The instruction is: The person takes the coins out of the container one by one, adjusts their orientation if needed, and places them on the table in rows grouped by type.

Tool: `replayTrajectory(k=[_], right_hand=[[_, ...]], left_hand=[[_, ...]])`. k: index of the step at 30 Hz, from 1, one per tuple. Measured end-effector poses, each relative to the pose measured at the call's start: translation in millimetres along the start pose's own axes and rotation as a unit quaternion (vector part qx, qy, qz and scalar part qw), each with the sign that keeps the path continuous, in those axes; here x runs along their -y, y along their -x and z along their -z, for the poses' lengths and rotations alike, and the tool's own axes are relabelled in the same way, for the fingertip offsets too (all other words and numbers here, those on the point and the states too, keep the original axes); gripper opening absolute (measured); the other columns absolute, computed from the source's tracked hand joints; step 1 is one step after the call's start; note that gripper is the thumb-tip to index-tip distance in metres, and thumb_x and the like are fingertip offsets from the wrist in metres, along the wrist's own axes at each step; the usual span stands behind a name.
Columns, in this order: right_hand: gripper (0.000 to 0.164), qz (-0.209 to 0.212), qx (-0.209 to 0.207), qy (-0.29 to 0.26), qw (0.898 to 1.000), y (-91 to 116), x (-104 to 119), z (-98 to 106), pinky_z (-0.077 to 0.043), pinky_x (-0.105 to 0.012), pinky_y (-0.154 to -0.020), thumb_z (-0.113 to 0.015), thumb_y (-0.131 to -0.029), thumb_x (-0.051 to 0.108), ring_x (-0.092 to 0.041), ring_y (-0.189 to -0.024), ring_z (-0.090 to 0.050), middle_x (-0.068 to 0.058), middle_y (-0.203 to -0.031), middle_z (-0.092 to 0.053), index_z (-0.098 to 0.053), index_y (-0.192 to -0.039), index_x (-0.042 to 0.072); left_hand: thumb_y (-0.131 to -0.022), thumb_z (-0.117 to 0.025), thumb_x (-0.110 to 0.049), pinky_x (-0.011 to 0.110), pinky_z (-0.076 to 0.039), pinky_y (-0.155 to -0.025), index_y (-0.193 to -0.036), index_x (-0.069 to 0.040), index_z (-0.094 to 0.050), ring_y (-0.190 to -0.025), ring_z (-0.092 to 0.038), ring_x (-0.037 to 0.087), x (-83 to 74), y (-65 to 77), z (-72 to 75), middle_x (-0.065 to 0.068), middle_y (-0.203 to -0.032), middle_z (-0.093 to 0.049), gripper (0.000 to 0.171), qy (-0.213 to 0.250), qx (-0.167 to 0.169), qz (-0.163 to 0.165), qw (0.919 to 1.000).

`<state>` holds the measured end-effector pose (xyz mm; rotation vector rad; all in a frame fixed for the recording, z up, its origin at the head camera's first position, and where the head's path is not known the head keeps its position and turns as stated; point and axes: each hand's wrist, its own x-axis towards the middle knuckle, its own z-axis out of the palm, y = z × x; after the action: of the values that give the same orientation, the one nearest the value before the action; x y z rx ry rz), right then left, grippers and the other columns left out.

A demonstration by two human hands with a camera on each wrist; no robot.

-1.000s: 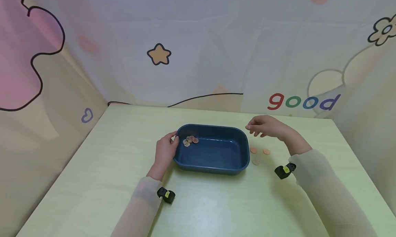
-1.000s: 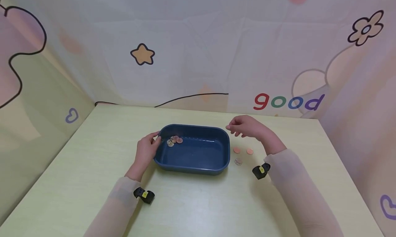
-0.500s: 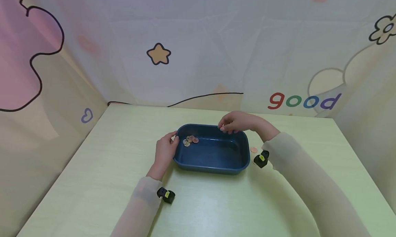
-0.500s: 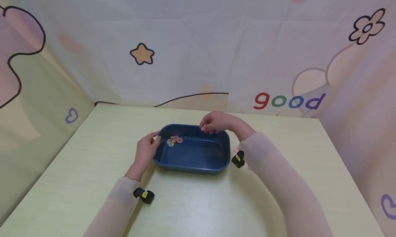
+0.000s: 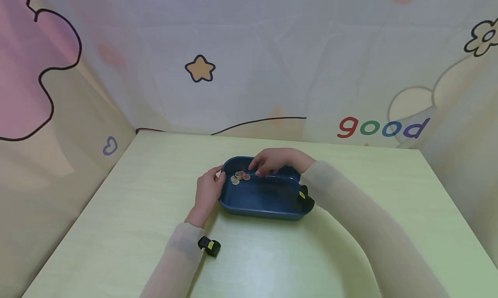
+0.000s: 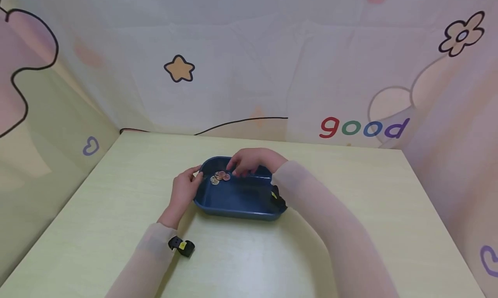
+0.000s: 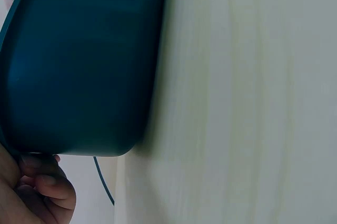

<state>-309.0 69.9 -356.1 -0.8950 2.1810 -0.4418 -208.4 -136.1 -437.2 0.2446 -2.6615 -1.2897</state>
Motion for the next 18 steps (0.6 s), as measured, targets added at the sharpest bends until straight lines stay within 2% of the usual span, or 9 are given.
replayTrajectory(k=[7, 13, 18], right_hand=[[0.047, -0.024, 0.006, 0.013, 1.0, -31, 4, -13, -0.054, -0.027, -0.071, -0.052, -0.105, 0.014, -0.015, -0.09, -0.069, -0.015, -0.117, -0.074, -0.05, -0.151, 0.006], [0.047, -0.045, 0.014, 0.027, 0.999, -47, 8, -23, -0.051, -0.025, -0.068, -0.05, -0.106, 0.012, -0.02, -0.095, -0.069, -0.015, -0.12, -0.073, -0.047, -0.153, 0.008], [0.047, -0.054, -0.006, 0.034, 0.998, -58, 8, -26, -0.049, -0.023, -0.066, -0.05, -0.106, 0.012, -0.023, -0.096, -0.072, -0.017, -0.121, -0.073, -0.047, -0.153, 0.006]], left_hand=[[-0.101, -0.06, -0.015, 0.024, -0.031, -0.054, -0.134, 0.002, -0.066, -0.055, -0.038, 0.013, -0.1, -0.1, -1.8, -0.001, -0.062, -0.043, 0.037, 0.007, -0.003, -0.003, 1.0], [-0.101, -0.06, -0.015, 0.024, -0.03, -0.054, -0.133, 0.001, -0.066, -0.054, -0.038, 0.012, 2.5, -0.8, -2.9, -0.002, -0.062, -0.042, 0.037, 0.009, -0.004, -0.003, 0.9999], [-0.101, -0.06, -0.014, 0.025, -0.031, -0.055, -0.133, 0.002, -0.067, -0.054, -0.037, 0.012, 1.5, -0.7, -1.7, -0.002, -0.062, -0.042, 0.036, 0.009, -0.006, -0.009, 0.9999]])
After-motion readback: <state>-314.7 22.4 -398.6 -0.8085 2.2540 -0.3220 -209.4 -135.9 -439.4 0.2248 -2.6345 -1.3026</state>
